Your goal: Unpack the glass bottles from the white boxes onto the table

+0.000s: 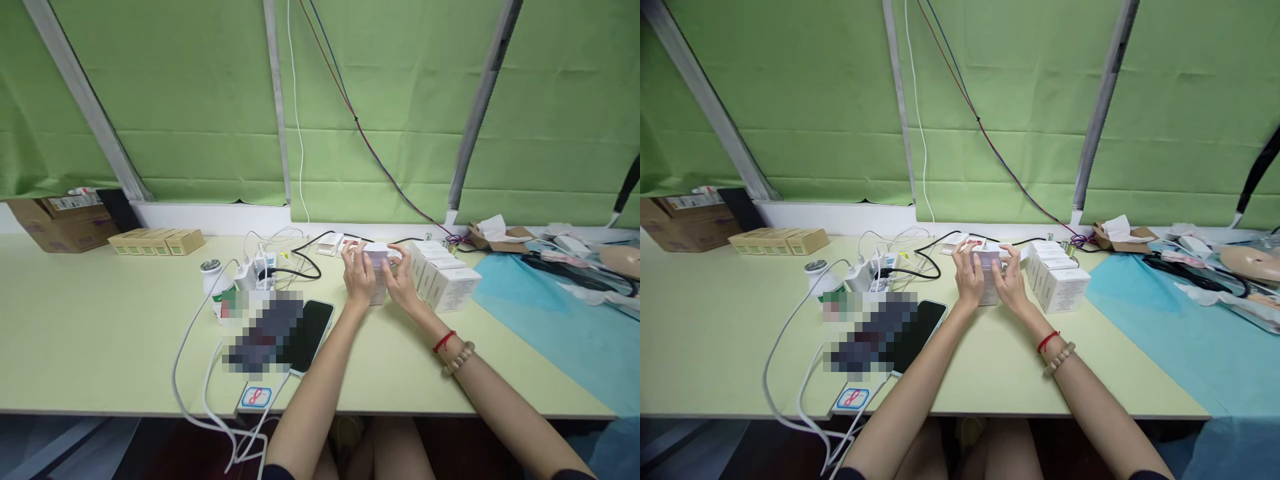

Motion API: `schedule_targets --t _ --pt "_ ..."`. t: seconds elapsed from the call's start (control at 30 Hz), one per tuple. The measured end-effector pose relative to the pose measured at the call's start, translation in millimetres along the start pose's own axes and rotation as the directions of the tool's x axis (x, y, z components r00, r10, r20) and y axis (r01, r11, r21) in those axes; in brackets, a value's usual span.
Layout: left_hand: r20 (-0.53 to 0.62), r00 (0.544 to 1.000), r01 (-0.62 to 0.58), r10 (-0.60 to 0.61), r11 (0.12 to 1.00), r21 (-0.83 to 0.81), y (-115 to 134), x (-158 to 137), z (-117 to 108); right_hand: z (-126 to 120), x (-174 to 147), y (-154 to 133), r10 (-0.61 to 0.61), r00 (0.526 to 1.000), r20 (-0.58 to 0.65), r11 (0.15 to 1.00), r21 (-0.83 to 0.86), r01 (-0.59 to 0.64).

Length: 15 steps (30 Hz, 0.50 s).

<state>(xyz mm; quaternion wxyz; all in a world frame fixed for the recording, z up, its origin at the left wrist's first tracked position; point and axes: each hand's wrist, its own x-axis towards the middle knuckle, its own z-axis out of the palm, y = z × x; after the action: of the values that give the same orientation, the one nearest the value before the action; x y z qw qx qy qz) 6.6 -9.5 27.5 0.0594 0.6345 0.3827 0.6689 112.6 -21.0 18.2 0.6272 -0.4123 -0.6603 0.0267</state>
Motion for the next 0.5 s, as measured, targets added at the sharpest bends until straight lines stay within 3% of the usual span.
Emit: schedule_targets --t 0.13,0.3,0.4,0.5 --pt "-0.027 0.972 0.234 -0.235 0.971 -0.051 2.5 -0.1 -1.6 3.4 -2.4 6.7 0.061 0.998 0.017 0.998 0.006 -0.061" --pt "0.011 0.818 0.575 -0.575 0.818 0.001 6.3 1.4 -1.8 1.5 -5.0 1.3 -0.005 0.987 0.159 0.986 -0.167 0.032" --pt "0.032 0.724 0.688 -0.689 0.725 0.030 4.1 4.4 -0.4 0.6 -5.4 -2.5 -0.008 0.986 0.169 0.977 -0.209 0.044" --pt "0.038 0.698 0.716 -0.715 0.698 0.003 -1.0 6.0 1.7 1.4 -5.5 -2.0 0.002 0.988 0.154 0.980 -0.197 0.028"
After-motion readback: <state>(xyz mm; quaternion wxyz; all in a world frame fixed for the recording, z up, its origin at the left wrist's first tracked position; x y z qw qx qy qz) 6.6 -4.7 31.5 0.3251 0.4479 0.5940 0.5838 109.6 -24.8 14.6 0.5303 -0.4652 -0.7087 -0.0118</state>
